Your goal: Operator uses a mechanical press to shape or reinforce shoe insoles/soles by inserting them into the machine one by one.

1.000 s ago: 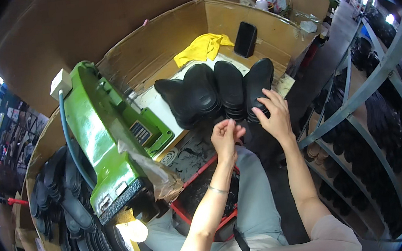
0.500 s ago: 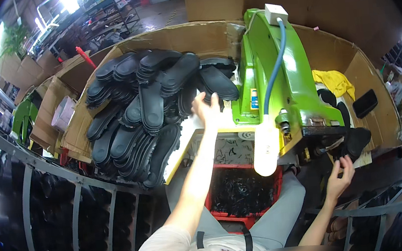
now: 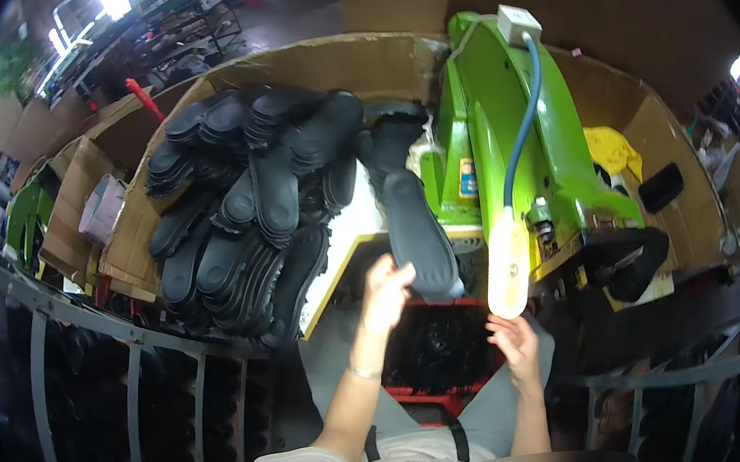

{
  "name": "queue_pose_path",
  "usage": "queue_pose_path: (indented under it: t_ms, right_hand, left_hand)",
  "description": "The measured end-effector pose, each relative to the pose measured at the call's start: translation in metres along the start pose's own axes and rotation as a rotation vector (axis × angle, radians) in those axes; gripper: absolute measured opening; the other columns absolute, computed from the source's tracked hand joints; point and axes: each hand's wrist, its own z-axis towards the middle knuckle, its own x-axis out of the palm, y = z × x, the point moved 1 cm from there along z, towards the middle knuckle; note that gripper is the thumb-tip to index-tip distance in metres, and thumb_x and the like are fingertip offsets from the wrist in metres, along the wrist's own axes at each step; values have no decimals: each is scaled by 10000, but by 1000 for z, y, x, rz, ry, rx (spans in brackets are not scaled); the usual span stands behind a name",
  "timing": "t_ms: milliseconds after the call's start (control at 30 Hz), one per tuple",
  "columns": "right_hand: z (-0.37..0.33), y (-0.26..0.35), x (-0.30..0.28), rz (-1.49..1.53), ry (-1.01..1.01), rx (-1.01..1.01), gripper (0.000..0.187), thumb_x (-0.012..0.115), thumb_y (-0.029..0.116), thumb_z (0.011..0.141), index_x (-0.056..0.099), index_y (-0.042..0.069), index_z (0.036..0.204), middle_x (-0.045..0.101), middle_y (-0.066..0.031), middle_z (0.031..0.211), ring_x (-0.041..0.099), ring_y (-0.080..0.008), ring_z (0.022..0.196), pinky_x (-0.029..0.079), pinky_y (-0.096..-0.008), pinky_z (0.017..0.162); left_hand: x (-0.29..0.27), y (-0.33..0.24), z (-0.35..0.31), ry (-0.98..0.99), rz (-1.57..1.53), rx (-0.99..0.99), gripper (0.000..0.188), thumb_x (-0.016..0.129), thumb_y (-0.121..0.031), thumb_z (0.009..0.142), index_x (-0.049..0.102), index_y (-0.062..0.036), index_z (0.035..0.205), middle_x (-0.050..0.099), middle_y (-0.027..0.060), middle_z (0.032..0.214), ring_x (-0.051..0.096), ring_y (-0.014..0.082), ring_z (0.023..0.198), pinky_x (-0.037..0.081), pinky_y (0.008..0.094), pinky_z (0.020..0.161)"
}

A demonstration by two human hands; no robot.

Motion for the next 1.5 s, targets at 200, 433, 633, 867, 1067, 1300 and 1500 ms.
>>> queue_pose_path:
  t_ms: [200,433,633,867,1067,1300,1500]
  right_hand:
    - [-40,-26,13,-226,140,52,233,729,66,804,628,-21,995,664,-32,898,594,-99,838,491,-264,776]
    - [-99,-40,-5,103,78,273,411,758,38,782,591,-26,1152,657,-82,1073,613,-146,978,483,-284,888]
    - [-108,-45,5,141,81,214,405,749,7,777,601,-38,1151,662,-76,1091,608,-143,975,480,-287,881]
    - [-127,-25,-37,171,102,283,496,783,4,694,598,-62,1149,653,-101,1125,608,-158,1017,470,-295,911]
    - [-114,22,-88,308,-572,100,649,640,-63,567,485,-52,1197,600,-138,1073,621,-229,978,520,-346,857]
    - [-15,86,-120,322,-373,-204,515,580,29,823,430,-80,1304,596,-161,1165,608,-242,1060,474,-335,947]
    - [36,83,-102,419,-162,-219,488,574,30,832,451,-58,1297,600,-153,1165,618,-230,1041,493,-332,923]
  left_hand:
    - [33,48,-128,6,431,-279,508,688,41,798,492,15,1266,602,74,1178,598,173,1046,498,312,906]
    - [94,13,-103,181,489,-135,260,748,-48,812,639,53,1026,672,54,924,608,104,783,507,242,723]
    - [148,24,-75,197,1147,289,334,794,-153,782,531,-35,615,442,-48,550,334,30,503,272,239,445]
    - [138,24,-92,71,788,83,94,723,7,812,638,11,853,592,-25,684,413,-8,531,297,162,454]
    - [145,25,-94,138,636,6,317,672,59,833,579,46,1135,645,12,864,484,-15,590,329,118,476]
    - [139,39,-89,151,516,46,301,677,38,836,586,38,1123,655,42,899,566,37,709,444,164,592]
    - [117,13,-77,233,754,218,263,736,-45,812,623,18,1040,659,72,925,612,129,793,503,259,722]
